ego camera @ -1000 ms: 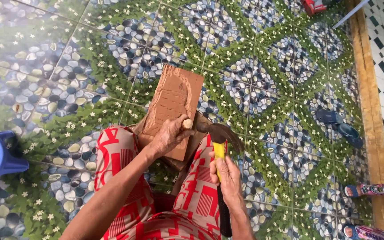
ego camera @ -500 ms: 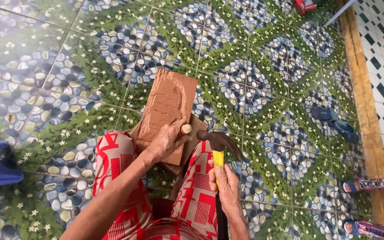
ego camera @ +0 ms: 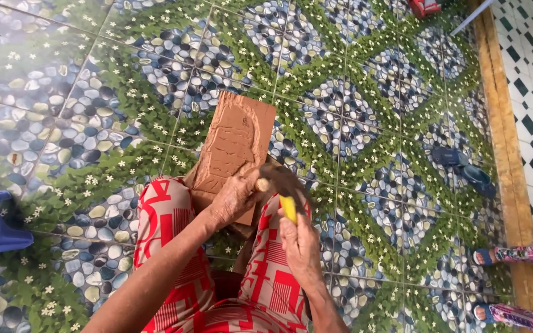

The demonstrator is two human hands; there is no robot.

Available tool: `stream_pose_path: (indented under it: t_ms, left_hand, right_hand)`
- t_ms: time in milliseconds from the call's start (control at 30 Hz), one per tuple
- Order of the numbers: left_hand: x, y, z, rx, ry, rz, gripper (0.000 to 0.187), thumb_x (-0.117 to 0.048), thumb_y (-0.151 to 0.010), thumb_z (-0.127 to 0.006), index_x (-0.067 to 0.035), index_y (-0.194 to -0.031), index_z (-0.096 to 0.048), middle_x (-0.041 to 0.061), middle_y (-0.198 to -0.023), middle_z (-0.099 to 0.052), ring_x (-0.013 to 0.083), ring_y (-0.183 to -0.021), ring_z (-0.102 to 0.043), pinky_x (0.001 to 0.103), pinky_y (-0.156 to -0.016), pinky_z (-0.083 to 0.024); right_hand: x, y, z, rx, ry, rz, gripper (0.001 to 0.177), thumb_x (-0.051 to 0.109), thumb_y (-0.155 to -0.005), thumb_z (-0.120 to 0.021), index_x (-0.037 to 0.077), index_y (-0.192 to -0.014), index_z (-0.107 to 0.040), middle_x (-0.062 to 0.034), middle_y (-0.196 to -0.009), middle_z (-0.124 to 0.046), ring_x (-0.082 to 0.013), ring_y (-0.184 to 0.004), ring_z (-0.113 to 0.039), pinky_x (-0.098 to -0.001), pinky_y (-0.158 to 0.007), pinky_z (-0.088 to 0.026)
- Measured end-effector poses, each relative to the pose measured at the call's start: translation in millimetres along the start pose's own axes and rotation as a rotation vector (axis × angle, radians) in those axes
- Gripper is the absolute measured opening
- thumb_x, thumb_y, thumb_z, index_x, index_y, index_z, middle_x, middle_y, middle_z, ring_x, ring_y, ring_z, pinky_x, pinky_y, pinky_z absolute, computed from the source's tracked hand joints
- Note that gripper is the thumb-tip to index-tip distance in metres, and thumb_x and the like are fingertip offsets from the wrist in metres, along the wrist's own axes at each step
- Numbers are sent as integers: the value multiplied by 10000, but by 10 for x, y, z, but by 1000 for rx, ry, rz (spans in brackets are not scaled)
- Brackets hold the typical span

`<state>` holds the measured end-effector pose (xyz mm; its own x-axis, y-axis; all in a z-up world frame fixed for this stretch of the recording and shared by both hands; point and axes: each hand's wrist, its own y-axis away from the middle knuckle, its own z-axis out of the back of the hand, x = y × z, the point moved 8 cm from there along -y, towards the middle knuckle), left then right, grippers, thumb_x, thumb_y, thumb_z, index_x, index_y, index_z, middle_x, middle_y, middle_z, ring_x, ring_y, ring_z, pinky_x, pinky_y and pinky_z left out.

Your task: Carving a design into a wooden block using a hammer and chisel while sitting on the floor.

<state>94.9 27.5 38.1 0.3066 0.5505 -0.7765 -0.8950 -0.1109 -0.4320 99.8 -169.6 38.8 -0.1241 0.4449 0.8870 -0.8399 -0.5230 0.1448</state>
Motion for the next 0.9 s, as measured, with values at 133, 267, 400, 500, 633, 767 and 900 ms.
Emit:
stream_pose_path:
  t_ms: [133, 267, 400, 500, 633, 767, 900]
  left_hand:
    - [-12, 18, -81, 3, -73, -123, 577, -120, -983, -649, -103, -1493, -378, 70, -616, -623, 342, -538, -613, 548, -1213, -309]
    - [169, 4, -108, 34, -8, 40, 185, -129, -937, -692, -128, -951, -507, 62, -852, -575, 250, -699, -557, 428, -573, -461]
    - [2, -90, -18, 36, 64, -44, 208, -295, -968, -714, -137, -920, -588, 19, -746, -681, 176, -645, -623, 358, -593, -514]
    - [131, -96, -48, 83, 29, 36, 162, -109, -909, -776, -118, -973, -627, 20, -751, -698, 206, -615, -667, 368, -546, -488]
    - [118, -84, 35, 70, 6, 46, 250, -319, -951, -746, -119, -996, -603, 35, -708, -582, 220, -523, -592, 388, -508, -438]
    - [148, -84, 52, 64, 87, 93, 186, -291, -972, -676, -112, -963, -630, 18, -763, -556, 158, -575, -531, 362, -527, -407]
    - [625, -15, -247, -28, 334, 304, 140, -213, -818, -784, -189, -882, -663, -65, -796, -604, 80, -728, -552, 304, -635, -425]
  right_hand:
    - [3, 61, 9, -10, 2, 36, 416, 308, -1082, -468, 10, -1309, -649, -32, -773, -632, -100, -542, -556, -195, -375, -476]
    - [329, 288, 182, -137, 56, 203, 387, 278, -1103, -410, 36, -1302, -637, 14, -710, -633, -70, -501, -577, -173, -354, -493]
    - [118, 334, 126, -84, -156, 15, 414, 225, -1070, -457, -37, -1319, -659, 15, -723, -551, -79, -512, -463, -204, -362, -371]
    - [209, 238, -11, -57, 65, -107, 402, 273, -1073, -446, 74, -1382, -608, -67, -947, -781, -75, -427, -462, -237, -284, -405]
    - [257, 193, 15, -90, 89, 48, 392, 326, -1076, -423, 65, -1258, -653, -40, -831, -691, -102, -570, -583, -236, -409, -548]
    - [222, 184, -15, -63, 92, 35, 407, 309, -1085, -412, 75, -1312, -655, 7, -731, -587, -89, -512, -510, -226, -385, -478]
    - [218, 183, -41, -10, 54, -8, 454, 360, -1081, -371, 90, -1340, -628, 21, -750, -519, -89, -585, -523, -227, -460, -486]
